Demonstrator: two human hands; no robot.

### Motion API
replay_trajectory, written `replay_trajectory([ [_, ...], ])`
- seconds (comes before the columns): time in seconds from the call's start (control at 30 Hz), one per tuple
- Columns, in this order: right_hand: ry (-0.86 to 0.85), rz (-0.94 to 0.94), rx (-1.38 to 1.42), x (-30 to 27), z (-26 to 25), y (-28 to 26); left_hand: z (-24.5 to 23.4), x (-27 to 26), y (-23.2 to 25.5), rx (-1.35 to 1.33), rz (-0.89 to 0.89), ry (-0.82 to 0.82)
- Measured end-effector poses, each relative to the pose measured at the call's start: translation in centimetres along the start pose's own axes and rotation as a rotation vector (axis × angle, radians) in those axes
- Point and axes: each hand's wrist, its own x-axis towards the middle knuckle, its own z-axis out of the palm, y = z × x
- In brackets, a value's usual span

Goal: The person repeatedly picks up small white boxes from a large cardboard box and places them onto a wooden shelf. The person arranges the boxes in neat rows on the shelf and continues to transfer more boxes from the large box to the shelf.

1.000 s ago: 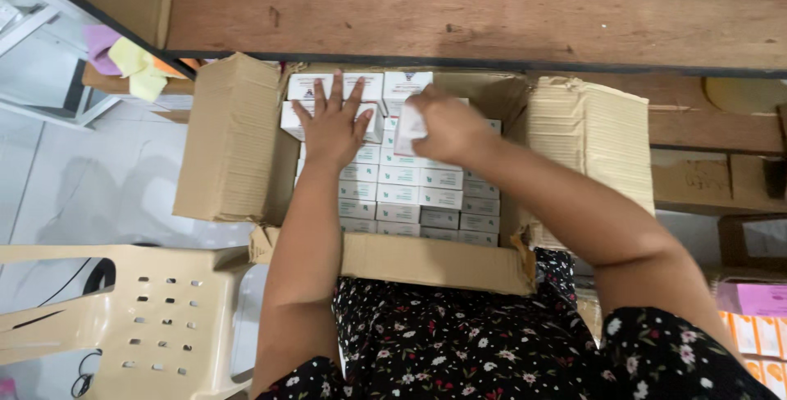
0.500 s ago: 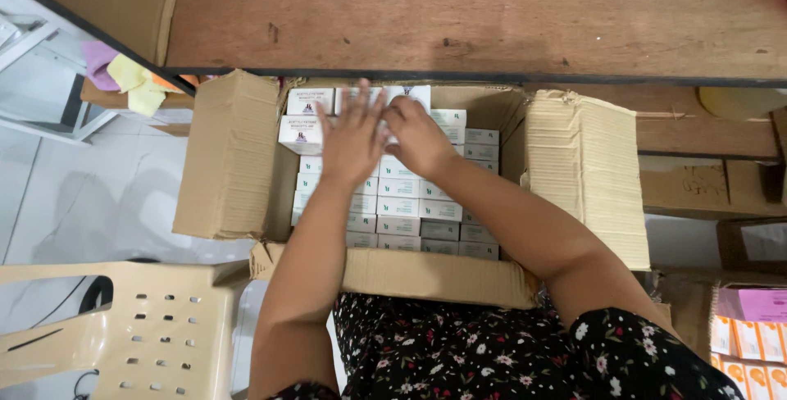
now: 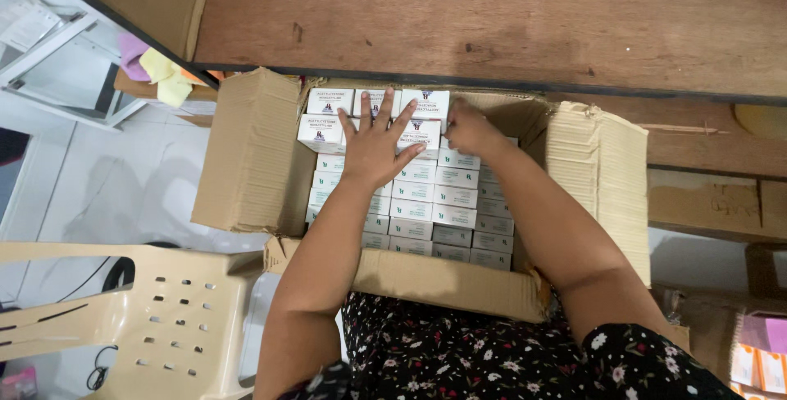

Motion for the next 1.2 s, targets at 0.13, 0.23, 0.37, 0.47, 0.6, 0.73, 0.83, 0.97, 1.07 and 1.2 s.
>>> replay_trajectory([
  [0.13, -0.028, 0.042, 0.014, -0.5, 1.9, -0.6, 0.5, 0.2, -0.5, -0.031, -0.011, -0.010],
  [0.23, -0.047, -0.014, 0.019, -1.0, 2.3, 0.2, 1.3, 0.5, -0.8, -0.054, 0.017, 0.066],
  [0.37, -0.036, -0.117, 0.004, 0.2, 3.2, 2.0, 2.1, 0.6, -1.2, -0.047, 0.021, 0.090],
  [0.47, -0.050, -0.394, 0.049, 0.9, 3.7, 2.8, 2.5, 1.0, -1.5, -0.066, 0.017, 0.111],
  [0.6, -0.019, -0.086, -0.371, -0.3, 2.9, 2.2, 3.1, 1.2, -1.8, -0.063, 0.029, 0.128],
  [0.73, 0.078, -0.209, -0.374, -3.1, -2.0, -0.6, 3.9, 1.3, -2.4, 0.018, 0.032, 0.148],
  [0.83, 0.368, -0.347, -0.142, -7.9, -6.3, -0.5, 4.6, 1.5, -2.8, 0.029, 0.031, 0.151],
  [0.97, 0.713, -0.339, 0.228, -15.2, -9.0, 1.9, 4.1, 0.9, -3.3, -0.122, 0.061, 0.278],
  [1.07, 0.736, -0.082, 0.302, -19.1, -10.3, 4.4, 2.2, 1.2, -1.5, -0.164, 0.112, 0.417],
  [1.2, 0.677, -0.061, 0.425, -21.3, -10.6, 7.2, -1.1, 4.2, 5.0, -0.138, 0.313, 0.475],
])
